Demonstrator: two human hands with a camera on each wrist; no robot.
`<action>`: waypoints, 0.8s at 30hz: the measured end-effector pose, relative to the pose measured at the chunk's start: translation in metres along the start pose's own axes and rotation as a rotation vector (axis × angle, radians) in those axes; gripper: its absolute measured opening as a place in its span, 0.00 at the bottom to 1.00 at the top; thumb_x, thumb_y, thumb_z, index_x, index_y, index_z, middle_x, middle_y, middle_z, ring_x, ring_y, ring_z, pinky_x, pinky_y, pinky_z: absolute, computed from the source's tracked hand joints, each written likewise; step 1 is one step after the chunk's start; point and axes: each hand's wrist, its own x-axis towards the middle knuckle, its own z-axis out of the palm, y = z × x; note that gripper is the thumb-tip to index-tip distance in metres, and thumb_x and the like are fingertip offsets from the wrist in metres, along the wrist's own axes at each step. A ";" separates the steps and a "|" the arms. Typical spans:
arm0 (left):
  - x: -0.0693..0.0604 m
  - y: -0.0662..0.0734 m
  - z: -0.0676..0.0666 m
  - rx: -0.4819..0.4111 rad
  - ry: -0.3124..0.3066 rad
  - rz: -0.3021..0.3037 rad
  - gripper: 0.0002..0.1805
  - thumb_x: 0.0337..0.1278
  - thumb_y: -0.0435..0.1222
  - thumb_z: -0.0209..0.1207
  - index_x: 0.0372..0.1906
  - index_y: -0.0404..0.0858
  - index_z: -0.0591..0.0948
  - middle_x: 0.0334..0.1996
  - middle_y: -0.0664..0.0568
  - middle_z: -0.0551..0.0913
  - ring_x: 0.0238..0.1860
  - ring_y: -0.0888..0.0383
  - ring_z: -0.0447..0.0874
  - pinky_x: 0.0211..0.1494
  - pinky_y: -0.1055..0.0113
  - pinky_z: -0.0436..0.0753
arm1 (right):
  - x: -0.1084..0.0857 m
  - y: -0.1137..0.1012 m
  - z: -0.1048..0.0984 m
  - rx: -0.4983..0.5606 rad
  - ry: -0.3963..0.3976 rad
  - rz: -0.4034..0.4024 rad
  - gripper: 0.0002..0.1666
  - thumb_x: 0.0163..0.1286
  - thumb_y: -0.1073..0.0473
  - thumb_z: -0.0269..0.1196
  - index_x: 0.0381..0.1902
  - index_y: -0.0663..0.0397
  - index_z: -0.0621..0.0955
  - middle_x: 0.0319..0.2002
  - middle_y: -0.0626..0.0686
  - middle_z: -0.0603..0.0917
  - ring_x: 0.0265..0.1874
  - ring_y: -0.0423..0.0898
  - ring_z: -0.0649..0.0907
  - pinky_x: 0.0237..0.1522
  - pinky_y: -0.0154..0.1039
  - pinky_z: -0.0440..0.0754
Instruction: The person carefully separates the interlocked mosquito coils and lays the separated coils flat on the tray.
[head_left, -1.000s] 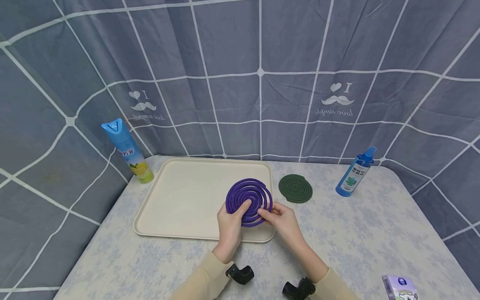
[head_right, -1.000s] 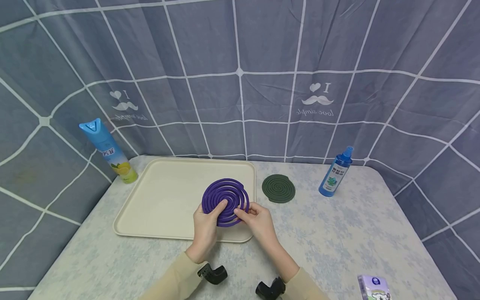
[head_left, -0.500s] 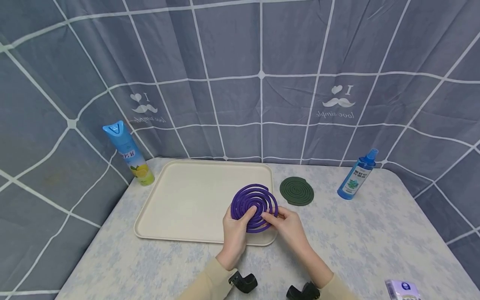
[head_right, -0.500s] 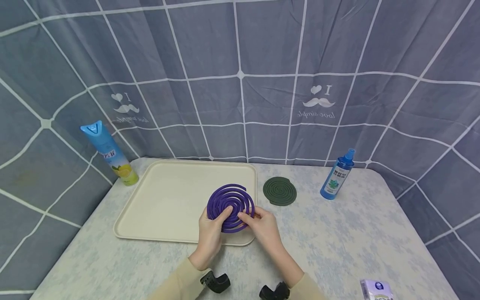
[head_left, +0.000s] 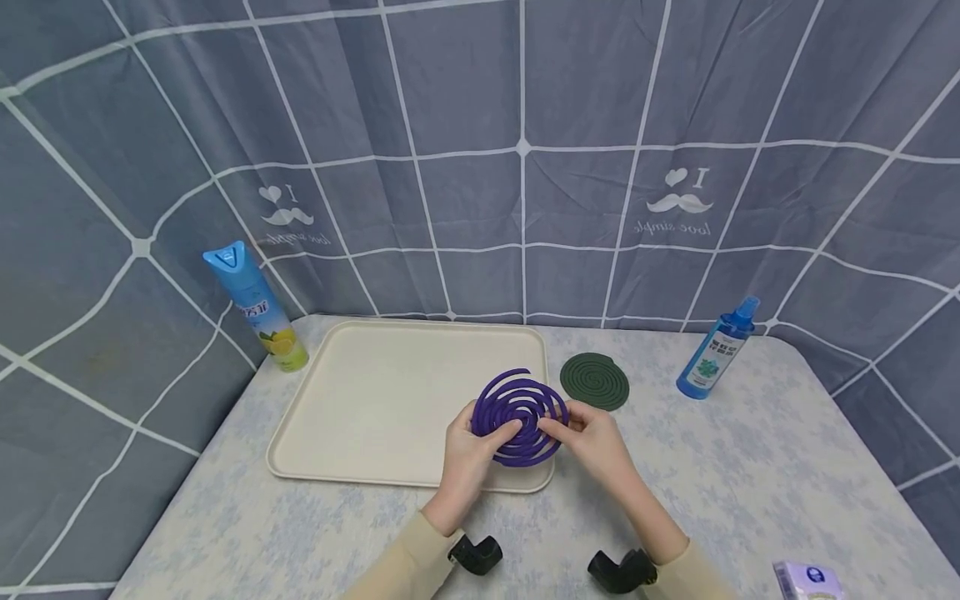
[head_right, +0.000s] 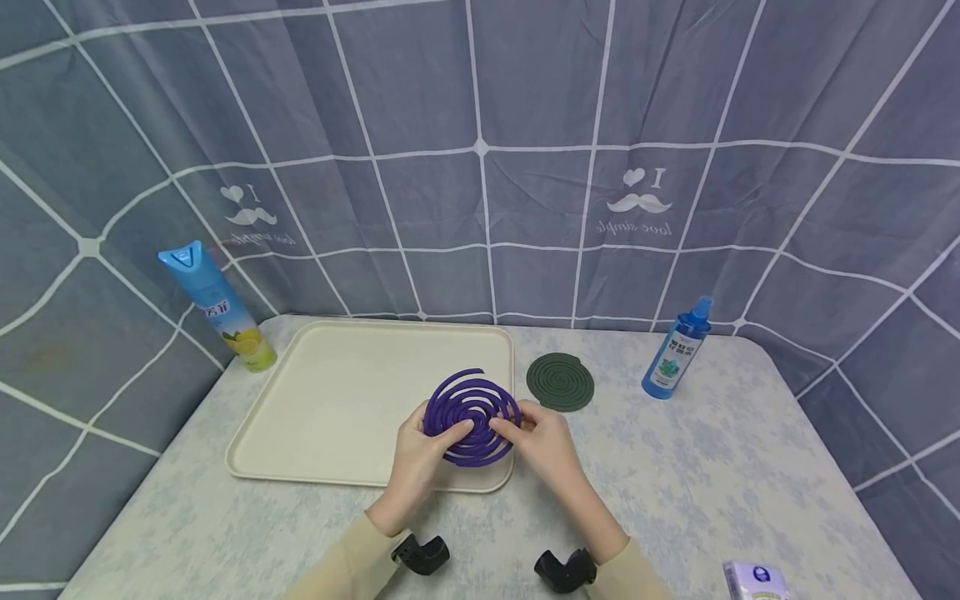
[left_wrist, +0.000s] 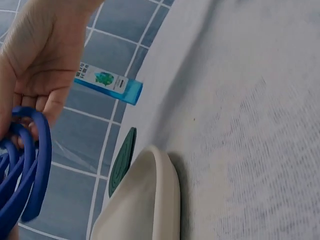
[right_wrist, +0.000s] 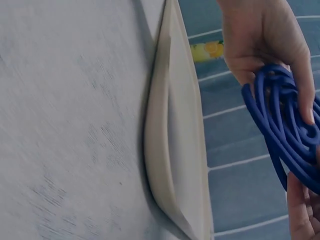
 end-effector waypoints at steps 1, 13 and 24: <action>0.000 0.000 0.000 0.008 -0.012 0.003 0.23 0.47 0.34 0.73 0.51 0.35 0.82 0.48 0.43 0.87 0.49 0.56 0.85 0.55 0.69 0.82 | 0.001 0.000 -0.002 -0.012 -0.003 -0.020 0.09 0.61 0.59 0.71 0.30 0.57 0.82 0.23 0.48 0.82 0.21 0.36 0.73 0.24 0.29 0.71; 0.004 0.000 -0.008 0.134 -0.180 -0.076 0.28 0.49 0.39 0.73 0.57 0.33 0.81 0.51 0.40 0.86 0.53 0.48 0.85 0.59 0.59 0.83 | 0.010 -0.009 -0.013 -0.246 -0.031 -0.255 0.07 0.59 0.60 0.72 0.30 0.54 0.83 0.20 0.44 0.73 0.19 0.35 0.68 0.20 0.29 0.66; 0.005 -0.005 -0.004 0.000 -0.094 -0.122 0.29 0.52 0.36 0.70 0.60 0.32 0.78 0.54 0.39 0.84 0.53 0.51 0.84 0.57 0.65 0.83 | 0.013 -0.011 -0.013 -0.154 -0.079 -0.122 0.11 0.58 0.60 0.73 0.37 0.58 0.85 0.28 0.50 0.85 0.26 0.38 0.78 0.25 0.30 0.77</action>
